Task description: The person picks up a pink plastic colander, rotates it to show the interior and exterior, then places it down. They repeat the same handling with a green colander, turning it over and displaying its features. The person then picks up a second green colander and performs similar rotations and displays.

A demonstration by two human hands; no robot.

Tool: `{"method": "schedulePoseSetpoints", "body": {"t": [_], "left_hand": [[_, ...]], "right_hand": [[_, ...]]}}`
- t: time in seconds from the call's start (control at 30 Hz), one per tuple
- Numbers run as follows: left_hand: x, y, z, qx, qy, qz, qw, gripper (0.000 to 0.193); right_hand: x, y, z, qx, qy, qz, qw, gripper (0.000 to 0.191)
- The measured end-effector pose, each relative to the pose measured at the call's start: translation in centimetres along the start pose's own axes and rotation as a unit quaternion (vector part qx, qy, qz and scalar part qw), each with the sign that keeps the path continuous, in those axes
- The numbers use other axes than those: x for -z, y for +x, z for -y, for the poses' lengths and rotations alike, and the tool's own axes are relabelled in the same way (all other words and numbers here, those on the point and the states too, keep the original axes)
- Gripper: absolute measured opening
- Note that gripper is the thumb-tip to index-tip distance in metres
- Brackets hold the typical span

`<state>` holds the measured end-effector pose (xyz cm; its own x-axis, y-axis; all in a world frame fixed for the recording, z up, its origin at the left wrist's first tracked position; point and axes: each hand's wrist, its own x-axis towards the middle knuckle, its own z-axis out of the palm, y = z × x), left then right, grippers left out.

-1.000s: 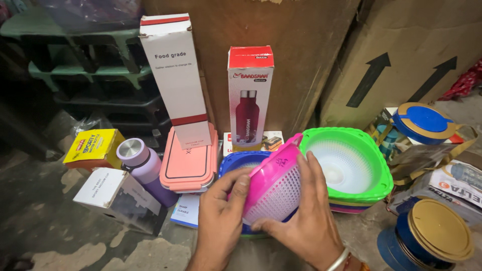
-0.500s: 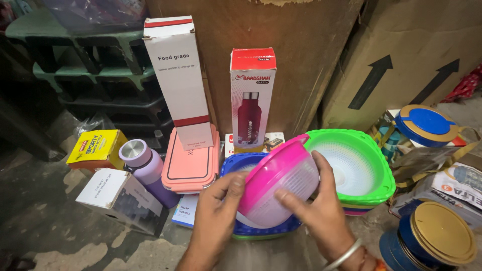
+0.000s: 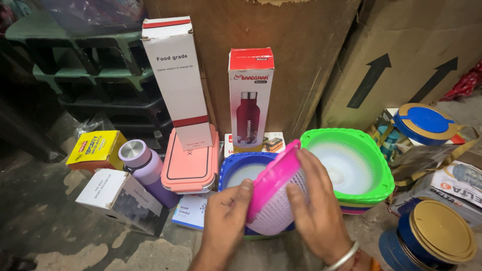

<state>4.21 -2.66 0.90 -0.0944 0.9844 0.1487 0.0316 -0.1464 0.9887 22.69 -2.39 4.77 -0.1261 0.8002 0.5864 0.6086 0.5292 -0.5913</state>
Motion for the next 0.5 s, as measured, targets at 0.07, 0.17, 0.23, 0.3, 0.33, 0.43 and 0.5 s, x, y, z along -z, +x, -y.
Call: {"method": "schedulePoseSetpoints", "body": {"t": [0.07,0.17,0.23,0.3,0.33,0.43,0.5], "left_hand": [[-0.5,-0.4,-0.1,0.003,-0.005,0.004,1.000,0.053],[-0.6,-0.5,-0.2,0.012,-0.041,0.003,0.999,0.053],[-0.5,-0.4,-0.3,0.017,-0.046,-0.008,0.999,0.053],[-0.3,-0.2,-0.4,0.018,-0.020,-0.029,0.999,0.053],[-0.2,-0.2,-0.5,0.016,-0.018,-0.026,0.999,0.053],[-0.2,-0.3,-0.7,0.009,-0.017,-0.015,1.000,0.053],[-0.3,-0.3,-1.0,0.001,-0.021,-0.001,1.000,0.055]], "right_hand": [[0.0,-0.4,0.7,0.077,-0.062,0.006,0.995,0.061],[-0.5,-0.9,1.7,0.180,-0.131,0.015,0.975,0.061],[-0.7,-1.2,2.1,0.228,-0.158,0.026,0.960,0.059],[-0.8,-1.3,2.2,0.260,-0.172,0.040,0.949,0.057],[-0.7,-1.3,2.2,0.254,-0.170,0.037,0.951,0.056],[-0.5,-1.1,1.9,0.227,-0.154,0.028,0.961,0.057],[-0.3,-0.9,1.7,0.198,-0.136,0.021,0.970,0.062]]}}
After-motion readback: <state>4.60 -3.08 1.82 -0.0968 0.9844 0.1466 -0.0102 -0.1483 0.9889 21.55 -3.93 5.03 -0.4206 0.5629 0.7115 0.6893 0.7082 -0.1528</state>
